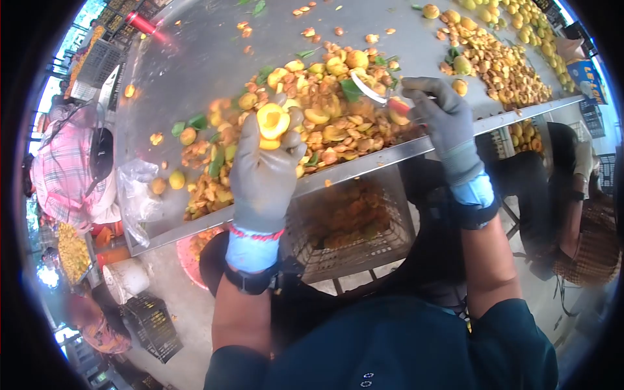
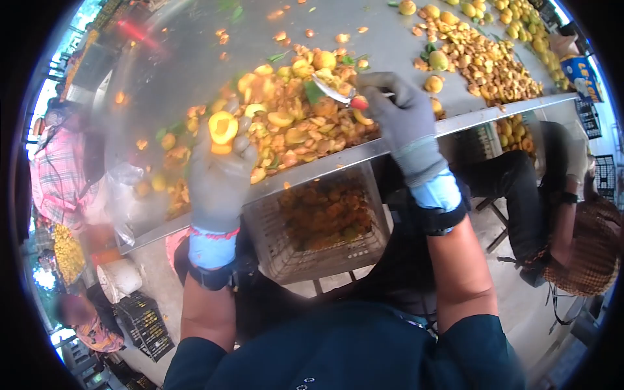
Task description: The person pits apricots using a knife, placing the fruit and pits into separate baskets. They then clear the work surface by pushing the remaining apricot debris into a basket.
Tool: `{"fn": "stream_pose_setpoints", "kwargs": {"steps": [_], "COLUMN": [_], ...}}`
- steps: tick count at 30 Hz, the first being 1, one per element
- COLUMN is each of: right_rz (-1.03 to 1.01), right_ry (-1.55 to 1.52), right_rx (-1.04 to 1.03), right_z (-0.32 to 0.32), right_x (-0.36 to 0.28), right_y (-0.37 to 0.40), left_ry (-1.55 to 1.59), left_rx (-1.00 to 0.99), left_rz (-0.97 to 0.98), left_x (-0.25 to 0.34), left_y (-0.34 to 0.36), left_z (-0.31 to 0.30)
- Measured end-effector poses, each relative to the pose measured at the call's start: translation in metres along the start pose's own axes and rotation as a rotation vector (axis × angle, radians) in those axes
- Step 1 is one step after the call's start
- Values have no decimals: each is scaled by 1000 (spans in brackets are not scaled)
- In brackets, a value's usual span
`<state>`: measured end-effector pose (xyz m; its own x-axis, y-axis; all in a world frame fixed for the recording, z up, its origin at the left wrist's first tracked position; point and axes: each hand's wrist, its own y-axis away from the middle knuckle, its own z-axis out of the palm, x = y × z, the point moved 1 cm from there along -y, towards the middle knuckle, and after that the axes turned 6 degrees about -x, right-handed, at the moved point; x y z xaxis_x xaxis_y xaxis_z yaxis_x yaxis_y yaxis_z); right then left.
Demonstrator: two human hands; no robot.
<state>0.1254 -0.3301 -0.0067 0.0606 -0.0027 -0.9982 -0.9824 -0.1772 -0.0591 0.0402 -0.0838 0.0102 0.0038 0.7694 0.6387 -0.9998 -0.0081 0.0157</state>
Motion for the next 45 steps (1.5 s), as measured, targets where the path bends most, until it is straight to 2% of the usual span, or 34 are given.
{"fn": "stream_pose_setpoints", "kwargs": {"steps": [1,2,4,5,6,8,10,11,14,15,17,18,20,21,22,23,24,26,31,33,34,36,38,40,42,45], "right_rz": [115,110,51,103,-3,-1,52,107,17,-14,-52,-55,8,38,68,200,199,185,115,358,357,268,260,247,-52,-25], "right_ry": [63,79,725,848,998,1302,1381,1456,1331,1137,1086,1108,1065,1112,1157,1269,1272,1247,1204,1064,1070,1273,1234,1190,1040,1204], "right_rx": [18,25,-193,-248,-305,-354,-395,-443,-513,-499,-275,-168,-150,-197,-246,-399,-402,-383,-335,-400,-399,-447,-421,-402,-343,-405], "right_z": [-18,-25,-29,-23,-13,6,14,17,6,-1,-16,-24,-34,-35,-36,-34,-30,-25,-25,-26,-26,-21,-24,-16,-5,25], "right_x": [-6,-4,-5,-3,0,0,9,14,23,24,20,14,10,11,11,12,13,20,28,25,23,21,18,14,9,20], "right_y": [1,0,-1,0,0,-7,-16,-21,-31,-34,-40,-44,-54,-58,-59,-61,-60,-58,-74,-80,-81,-84,-87,-98,-119,-161], "left_ry": [84,99,-71,-94,-102,-214,-400,-533,-758,-757,-1316,-1316,-1096,-1094,-1278,-1464,-1460,-1579,-1492,-1410,-1369,-1318,-1339,-1296,-1261,-1241], "left_rx": [30,19,61,-81,-178,-257,-295,-341,-357,-357,-677,-672,-405,-412,-491,-567,-565,-439,-485,-498,-509,-508,-539,-523,-517,-513], "left_rz": [-33,-34,-205,-258,-359,-562,-731,-706,-746,-739,-181,-181,-645,-647,-612,-567,-565,-504,-648,-679,-691,-701,-561,-532,-515,-531], "left_x": [-1,-3,-8,-17,-27,-44,-60,-69,-94,-106,-121,-119,-118,-123,-129,-133,-131,-127,-119,-116,-109,-96,-83,-73,-67,-70], "left_y": [3,8,19,23,26,38,50,55,64,67,71,70,68,66,66,67,67,73,73,73,73,75,74,74,74,70], "left_z": [6,15,30,24,24,31,32,34,7,-15,-52,-50,-48,-53,-62,-68,-63,-52,-39,-31,-20,-4,6,9,9,9]}}
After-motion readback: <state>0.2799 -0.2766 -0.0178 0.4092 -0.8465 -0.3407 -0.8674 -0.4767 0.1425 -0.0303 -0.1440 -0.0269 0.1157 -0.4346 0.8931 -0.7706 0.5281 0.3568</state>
